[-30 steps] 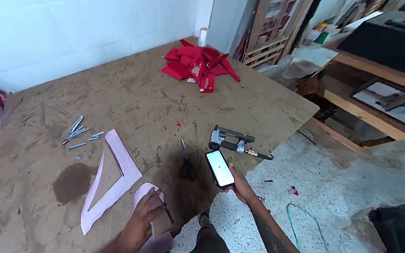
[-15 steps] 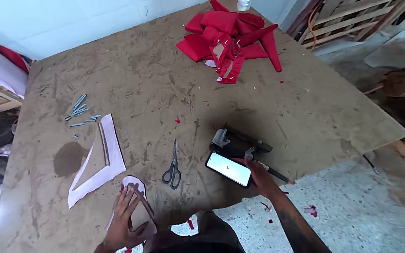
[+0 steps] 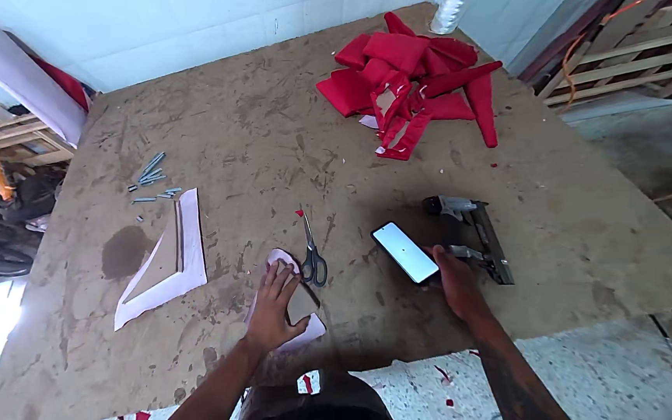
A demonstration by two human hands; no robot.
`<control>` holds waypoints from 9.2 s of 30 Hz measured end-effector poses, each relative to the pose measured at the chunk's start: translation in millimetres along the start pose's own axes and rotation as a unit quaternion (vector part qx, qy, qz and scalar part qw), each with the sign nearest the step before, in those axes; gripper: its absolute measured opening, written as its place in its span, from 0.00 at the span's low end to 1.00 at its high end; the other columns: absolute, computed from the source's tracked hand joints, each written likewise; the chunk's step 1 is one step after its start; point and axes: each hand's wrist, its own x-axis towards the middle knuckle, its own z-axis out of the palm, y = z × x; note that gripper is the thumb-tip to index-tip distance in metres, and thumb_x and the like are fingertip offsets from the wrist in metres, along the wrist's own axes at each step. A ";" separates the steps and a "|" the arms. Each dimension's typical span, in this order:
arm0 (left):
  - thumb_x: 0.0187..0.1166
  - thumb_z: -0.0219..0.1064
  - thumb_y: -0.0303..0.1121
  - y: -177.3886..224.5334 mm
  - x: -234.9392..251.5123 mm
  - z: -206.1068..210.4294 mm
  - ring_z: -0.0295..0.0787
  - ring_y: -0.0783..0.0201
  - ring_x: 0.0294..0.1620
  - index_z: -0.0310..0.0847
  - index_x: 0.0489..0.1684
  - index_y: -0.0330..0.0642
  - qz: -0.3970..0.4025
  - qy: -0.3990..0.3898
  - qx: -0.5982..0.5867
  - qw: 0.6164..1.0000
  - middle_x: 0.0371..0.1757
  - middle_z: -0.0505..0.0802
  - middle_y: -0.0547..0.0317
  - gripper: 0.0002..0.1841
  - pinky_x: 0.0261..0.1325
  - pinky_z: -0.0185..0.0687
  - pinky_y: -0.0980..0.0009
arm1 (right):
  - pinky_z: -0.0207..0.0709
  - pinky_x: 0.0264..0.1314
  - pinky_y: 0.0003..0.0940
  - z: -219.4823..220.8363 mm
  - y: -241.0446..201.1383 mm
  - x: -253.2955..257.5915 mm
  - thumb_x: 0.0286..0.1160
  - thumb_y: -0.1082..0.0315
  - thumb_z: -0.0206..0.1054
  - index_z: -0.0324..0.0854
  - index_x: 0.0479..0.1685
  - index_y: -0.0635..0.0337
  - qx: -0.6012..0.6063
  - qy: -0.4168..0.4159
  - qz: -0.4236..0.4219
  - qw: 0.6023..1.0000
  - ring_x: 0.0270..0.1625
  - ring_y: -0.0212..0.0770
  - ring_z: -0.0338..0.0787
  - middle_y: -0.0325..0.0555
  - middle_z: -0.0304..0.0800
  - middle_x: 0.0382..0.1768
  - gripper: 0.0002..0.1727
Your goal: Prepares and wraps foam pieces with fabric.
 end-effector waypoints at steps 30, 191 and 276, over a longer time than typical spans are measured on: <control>0.68 0.77 0.56 -98.9 20.0 -84.1 0.75 0.66 0.79 0.86 0.67 0.70 0.217 -0.200 -0.040 0.955 0.67 0.89 0.75 0.25 0.87 0.63 0.51 | 0.79 0.71 0.55 269.0 -20.1 -210.6 0.72 0.49 0.72 0.82 0.66 0.57 -0.365 -0.026 0.055 0.929 0.68 0.54 0.85 0.55 0.85 0.64 0.28; 0.85 0.62 0.52 -35.1 -8.0 -74.7 0.81 0.48 0.74 0.83 0.68 0.48 0.005 -0.299 -0.060 0.952 0.67 0.89 0.51 0.23 0.80 0.71 0.46 | 0.80 0.63 0.69 -7.7 -26.8 -147.4 0.68 0.64 0.75 0.73 0.76 0.69 -0.478 0.270 0.009 0.836 0.66 0.73 0.83 0.76 0.70 0.75 0.34; 0.82 0.58 0.62 -40.8 -84.2 -20.1 0.87 0.60 0.50 0.92 0.59 0.66 -0.155 0.081 -0.021 0.984 0.47 0.93 0.66 0.22 0.56 0.81 0.52 | 0.81 0.69 0.57 44.3 11.2 -35.3 0.52 0.54 0.89 0.57 0.92 0.44 -0.322 0.126 -0.121 0.930 0.74 0.53 0.82 0.53 0.72 0.81 0.59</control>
